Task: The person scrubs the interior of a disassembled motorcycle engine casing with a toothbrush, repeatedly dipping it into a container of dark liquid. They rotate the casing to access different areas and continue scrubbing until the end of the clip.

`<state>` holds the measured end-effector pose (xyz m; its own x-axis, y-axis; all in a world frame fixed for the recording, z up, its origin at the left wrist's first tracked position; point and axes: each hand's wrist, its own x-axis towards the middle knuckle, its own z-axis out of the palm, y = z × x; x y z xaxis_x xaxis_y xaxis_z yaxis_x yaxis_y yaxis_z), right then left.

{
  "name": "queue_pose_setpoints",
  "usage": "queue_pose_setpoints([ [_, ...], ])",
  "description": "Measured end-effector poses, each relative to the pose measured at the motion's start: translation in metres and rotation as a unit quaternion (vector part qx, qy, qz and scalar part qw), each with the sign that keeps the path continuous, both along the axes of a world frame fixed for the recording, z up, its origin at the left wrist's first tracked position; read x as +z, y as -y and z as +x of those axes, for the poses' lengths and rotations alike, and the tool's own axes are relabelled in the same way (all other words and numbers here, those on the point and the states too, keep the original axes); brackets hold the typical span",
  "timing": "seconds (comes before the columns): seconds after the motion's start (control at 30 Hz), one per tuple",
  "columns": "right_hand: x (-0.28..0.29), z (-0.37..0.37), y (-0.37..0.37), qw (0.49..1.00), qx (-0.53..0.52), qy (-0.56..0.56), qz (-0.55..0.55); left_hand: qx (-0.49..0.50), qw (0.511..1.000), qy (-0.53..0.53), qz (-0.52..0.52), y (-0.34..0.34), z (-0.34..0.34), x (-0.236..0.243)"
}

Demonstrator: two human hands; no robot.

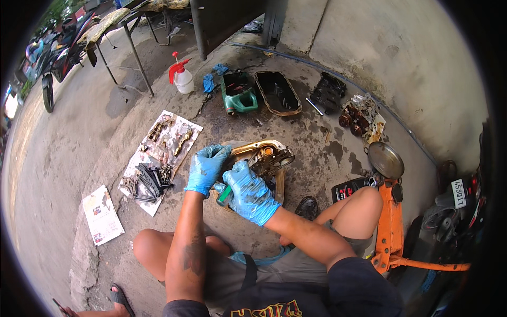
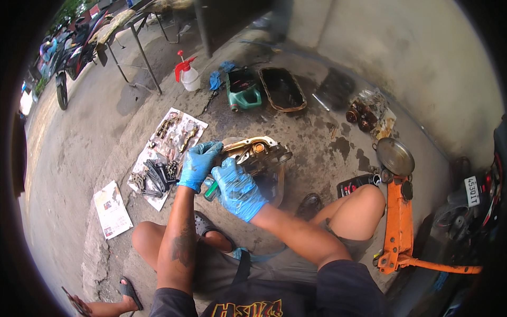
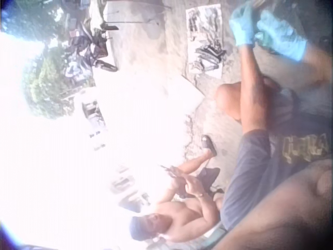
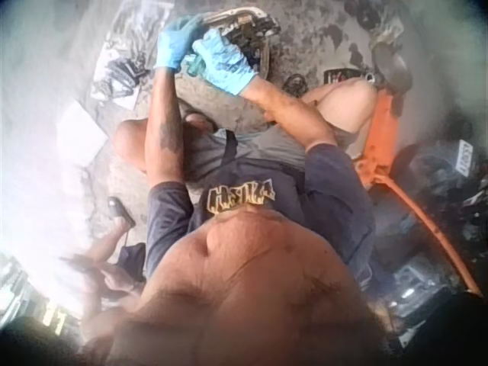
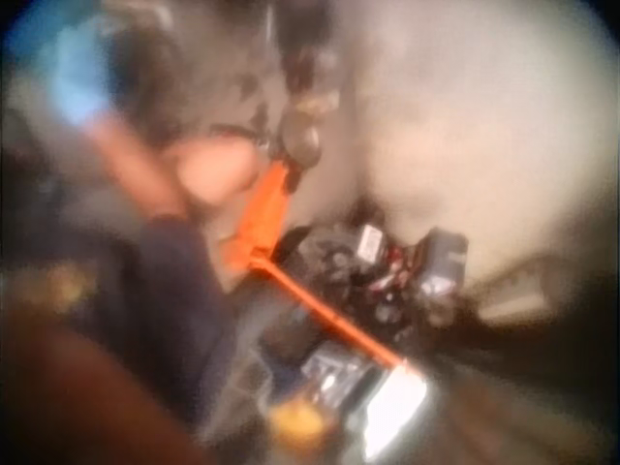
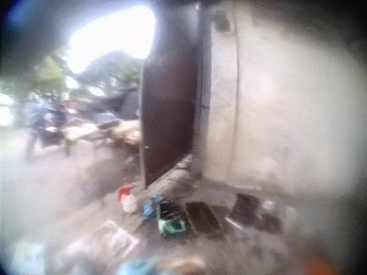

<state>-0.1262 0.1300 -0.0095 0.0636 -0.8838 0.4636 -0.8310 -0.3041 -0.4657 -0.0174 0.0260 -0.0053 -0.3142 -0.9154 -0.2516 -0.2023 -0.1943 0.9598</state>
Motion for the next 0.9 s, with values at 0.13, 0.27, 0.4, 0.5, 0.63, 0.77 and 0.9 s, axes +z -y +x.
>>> queue_pose_setpoints([
  [0.13,0.004,0.001,-0.003,1.0,0.002,-0.005,0.007,0.016,1.0,-0.012,-0.006,0.001,0.002,-0.004],
  [0.27,0.015,-0.007,-0.001,0.998,-0.043,-0.037,0.017,0.017,1.0,-0.016,-0.004,0.002,-0.001,-0.007],
  [0.4,0.016,-0.006,0.002,0.992,-0.058,-0.08,0.083,0.024,0.999,-0.022,-0.002,0.004,0.004,-0.016],
  [0.5,0.008,-0.018,0.007,0.992,0.014,-0.011,0.123,0.014,1.0,-0.006,-0.007,0.0,0.0,-0.008],
  [0.63,0.009,-0.029,0.013,0.98,0.1,0.084,0.153,0.013,0.999,0.031,0.014,-0.003,-0.002,0.007],
  [0.77,0.015,-0.028,0.019,0.959,0.149,0.233,0.06,0.028,0.999,-0.02,0.01,0.004,0.002,-0.017],
  [0.9,0.008,-0.027,0.023,0.962,0.143,0.22,0.07,0.026,0.998,-0.044,0.025,0.012,0.008,-0.027],
])
